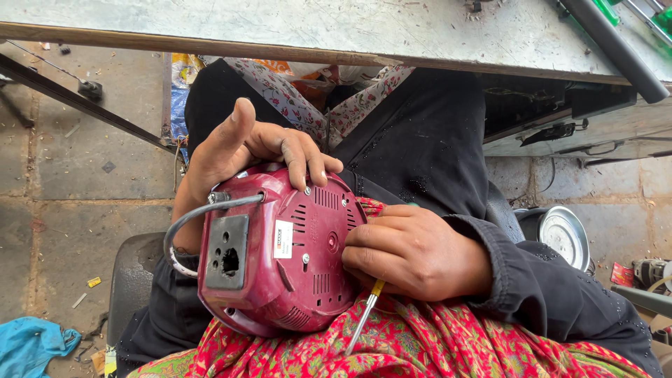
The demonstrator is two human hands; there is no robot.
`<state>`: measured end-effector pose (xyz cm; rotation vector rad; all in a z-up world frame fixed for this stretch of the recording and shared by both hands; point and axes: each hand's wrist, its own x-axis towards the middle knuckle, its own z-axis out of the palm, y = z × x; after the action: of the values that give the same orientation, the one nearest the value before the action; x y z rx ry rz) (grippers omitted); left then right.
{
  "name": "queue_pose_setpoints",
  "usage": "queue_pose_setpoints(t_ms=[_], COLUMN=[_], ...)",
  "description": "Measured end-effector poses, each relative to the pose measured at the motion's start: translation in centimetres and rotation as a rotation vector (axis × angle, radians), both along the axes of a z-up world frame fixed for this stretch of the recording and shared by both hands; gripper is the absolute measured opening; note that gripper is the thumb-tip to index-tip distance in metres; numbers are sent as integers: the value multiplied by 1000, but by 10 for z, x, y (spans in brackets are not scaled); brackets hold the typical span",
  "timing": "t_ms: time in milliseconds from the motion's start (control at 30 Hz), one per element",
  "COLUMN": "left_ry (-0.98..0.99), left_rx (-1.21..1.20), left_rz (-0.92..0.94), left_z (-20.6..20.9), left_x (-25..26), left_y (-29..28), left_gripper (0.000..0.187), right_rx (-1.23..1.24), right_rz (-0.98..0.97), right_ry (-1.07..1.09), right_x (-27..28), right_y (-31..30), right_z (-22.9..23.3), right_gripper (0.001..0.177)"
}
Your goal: The person uses a screwdriver to remove screws from the bottom casing of a maroon electric motor. They hold the device on their lap while unscrewing the fasteners and then rotate the unit to inspect the casing.
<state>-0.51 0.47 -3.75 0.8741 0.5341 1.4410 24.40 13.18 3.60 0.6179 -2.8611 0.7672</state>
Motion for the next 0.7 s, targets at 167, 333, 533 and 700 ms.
queue_pose_setpoints(t_ms=[167, 333, 533, 700], left_ry=[-49, -65, -43, -37], left_rx=[29, -10, -135, -141], left_rz=[-67, -63, 39, 49], left_z=[-2, 3, 26, 32], left_x=[-5, -7, 5, 7], left_y=[3, 3, -6, -11], left_gripper=[89, 86, 79, 76], right_rx=[-147, -273, -300, -424], right_rz=[-177, -343, -284, -276], right_ry=[-183, -226, -444, -444], right_x=[5, 14, 24, 25], right_y=[-3, -7, 5, 14], right_z=[2, 17, 46, 61], right_gripper=[34, 44, 53, 44])
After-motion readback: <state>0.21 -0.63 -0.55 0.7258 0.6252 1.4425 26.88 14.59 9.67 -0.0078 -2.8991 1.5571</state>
